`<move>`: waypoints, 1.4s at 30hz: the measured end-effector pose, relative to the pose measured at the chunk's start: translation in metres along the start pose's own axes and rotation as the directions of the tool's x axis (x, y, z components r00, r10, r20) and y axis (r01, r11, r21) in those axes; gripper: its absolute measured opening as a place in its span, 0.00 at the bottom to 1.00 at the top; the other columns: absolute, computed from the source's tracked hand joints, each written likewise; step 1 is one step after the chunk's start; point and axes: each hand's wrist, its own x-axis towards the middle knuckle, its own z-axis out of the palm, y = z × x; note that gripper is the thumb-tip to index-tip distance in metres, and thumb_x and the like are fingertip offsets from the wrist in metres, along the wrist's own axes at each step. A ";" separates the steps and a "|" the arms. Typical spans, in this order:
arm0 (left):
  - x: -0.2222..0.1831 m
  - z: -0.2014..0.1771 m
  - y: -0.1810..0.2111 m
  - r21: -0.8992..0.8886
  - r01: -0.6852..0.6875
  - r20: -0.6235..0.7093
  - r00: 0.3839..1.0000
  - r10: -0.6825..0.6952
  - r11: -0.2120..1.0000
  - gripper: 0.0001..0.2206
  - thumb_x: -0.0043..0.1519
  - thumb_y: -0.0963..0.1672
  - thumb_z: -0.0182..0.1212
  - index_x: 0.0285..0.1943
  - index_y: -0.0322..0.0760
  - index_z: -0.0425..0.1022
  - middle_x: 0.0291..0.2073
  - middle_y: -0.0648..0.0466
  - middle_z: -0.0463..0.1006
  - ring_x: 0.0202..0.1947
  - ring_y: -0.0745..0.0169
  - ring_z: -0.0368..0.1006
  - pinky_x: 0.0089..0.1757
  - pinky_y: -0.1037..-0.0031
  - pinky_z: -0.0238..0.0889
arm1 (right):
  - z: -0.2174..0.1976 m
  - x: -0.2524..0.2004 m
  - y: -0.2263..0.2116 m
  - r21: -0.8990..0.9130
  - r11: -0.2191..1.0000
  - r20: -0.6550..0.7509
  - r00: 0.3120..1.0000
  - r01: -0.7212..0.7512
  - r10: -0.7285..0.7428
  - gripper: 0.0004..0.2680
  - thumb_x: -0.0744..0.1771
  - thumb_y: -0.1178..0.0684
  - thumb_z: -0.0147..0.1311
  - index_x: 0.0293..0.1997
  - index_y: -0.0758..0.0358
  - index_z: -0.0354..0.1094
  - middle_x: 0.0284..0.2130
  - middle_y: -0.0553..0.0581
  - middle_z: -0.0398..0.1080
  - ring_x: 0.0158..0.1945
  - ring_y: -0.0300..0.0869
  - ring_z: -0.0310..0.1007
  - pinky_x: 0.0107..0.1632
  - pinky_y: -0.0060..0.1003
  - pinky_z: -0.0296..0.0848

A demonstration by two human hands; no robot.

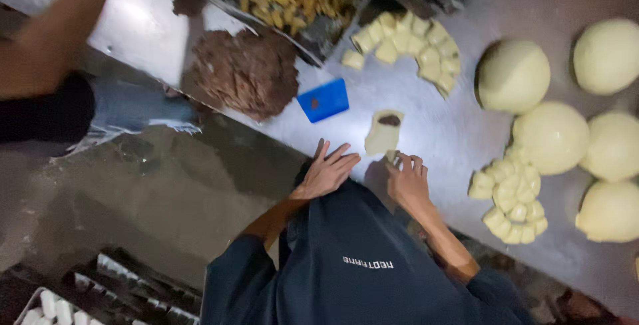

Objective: The person flattens pieces of dough by hand, adds a chocolate-like filling from a metal tray, rolls the dough into small logs, and places them into paper baking molds on a tray.

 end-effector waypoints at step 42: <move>0.129 -0.009 -0.092 -0.963 0.250 0.150 0.808 -0.570 0.101 0.17 0.67 0.42 0.61 0.65 0.33 0.69 0.48 0.51 0.78 0.42 0.70 0.78 0.43 0.80 0.70 | -0.020 0.203 0.015 0.966 0.143 0.206 0.975 -0.217 0.085 0.08 0.70 0.60 0.56 0.55 0.66 0.71 0.38 0.51 0.75 0.41 0.32 0.72 0.45 0.28 0.71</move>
